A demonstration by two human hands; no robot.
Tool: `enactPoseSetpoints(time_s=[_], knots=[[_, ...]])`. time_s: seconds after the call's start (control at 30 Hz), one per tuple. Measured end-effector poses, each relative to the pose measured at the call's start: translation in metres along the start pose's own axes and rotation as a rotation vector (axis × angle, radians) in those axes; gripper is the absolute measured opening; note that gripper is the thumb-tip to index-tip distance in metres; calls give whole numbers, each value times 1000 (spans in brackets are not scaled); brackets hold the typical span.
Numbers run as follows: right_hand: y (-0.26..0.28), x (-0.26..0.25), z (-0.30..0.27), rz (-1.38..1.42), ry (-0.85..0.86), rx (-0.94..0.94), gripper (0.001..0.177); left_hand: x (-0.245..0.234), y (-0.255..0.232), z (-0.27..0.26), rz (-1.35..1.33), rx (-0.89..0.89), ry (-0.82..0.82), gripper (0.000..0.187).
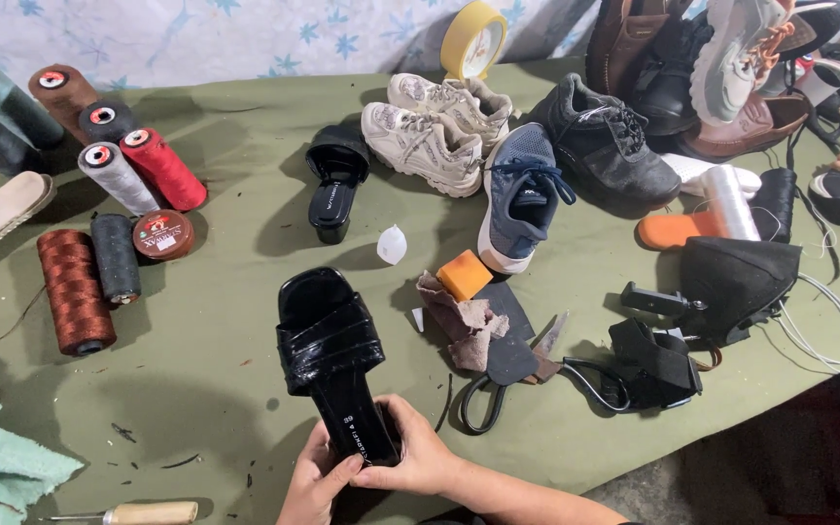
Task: The person applies glue to the sole of a black high-heeled shoe and presses a black fabric piece onto it. They smooth the fabric, turn the shoe over to inspect the sides, and then apply glue to the heel area to attach another piece of fabric.
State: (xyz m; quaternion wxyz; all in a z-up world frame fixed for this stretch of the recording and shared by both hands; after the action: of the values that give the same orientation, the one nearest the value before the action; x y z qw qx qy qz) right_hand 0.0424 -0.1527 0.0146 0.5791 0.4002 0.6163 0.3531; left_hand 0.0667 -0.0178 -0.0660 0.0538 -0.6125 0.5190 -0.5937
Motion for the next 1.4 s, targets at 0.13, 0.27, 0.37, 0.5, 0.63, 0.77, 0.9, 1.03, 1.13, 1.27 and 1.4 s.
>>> enactPoseSetpoints(time_s=[0.13, 0.27, 0.37, 0.5, 0.63, 0.77, 0.9, 1.03, 1.13, 1.27, 1.4], knots=[[-2, 1, 3, -3, 28, 51, 88, 0, 1, 2, -62, 33, 10, 56], [-2, 4, 2, 60, 88, 7, 98, -9, 7, 0, -11, 63, -37, 60], [0, 6, 1, 125, 145, -62, 99, -5, 4, -2, 40, 142, 17, 55], [0, 4, 1, 158, 115, -43, 87, 3, -2, -3, 104, 136, 23, 49], [0, 1, -1, 116, 60, -50, 82, -7, 9, -4, 15, 121, 0, 56], [7, 0, -3, 142, 45, -121, 79, 0, 3, -9, 23, 117, -17, 59], [4, 2, -4, 161, 54, -121, 79, -6, 7, -9, 39, 133, -21, 55], [9, 2, -4, 177, 63, -135, 78, -5, 7, -8, 18, 159, 24, 53], [10, 2, -5, 185, 59, -151, 78, -3, 5, -9, 36, 150, 10, 53], [7, 3, -7, 183, 59, -169, 77, -2, 5, -12, 59, 138, 9, 55], [18, 2, -5, 248, 78, -219, 74, -7, 6, -8, 98, 131, 6, 55]])
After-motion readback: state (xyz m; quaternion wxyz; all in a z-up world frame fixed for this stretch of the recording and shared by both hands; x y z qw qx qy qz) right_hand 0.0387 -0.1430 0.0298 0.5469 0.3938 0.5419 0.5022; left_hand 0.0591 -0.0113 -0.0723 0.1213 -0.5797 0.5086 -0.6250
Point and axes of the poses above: each hand's wrist, its own z-axis towards the middle knuckle, its own x-axis out of the palm, y = z × x, the point moved 9 cm from there along z, towards the middle knuckle, and after that the axes turned 12 degrees about -z, right-handed, at the moved point
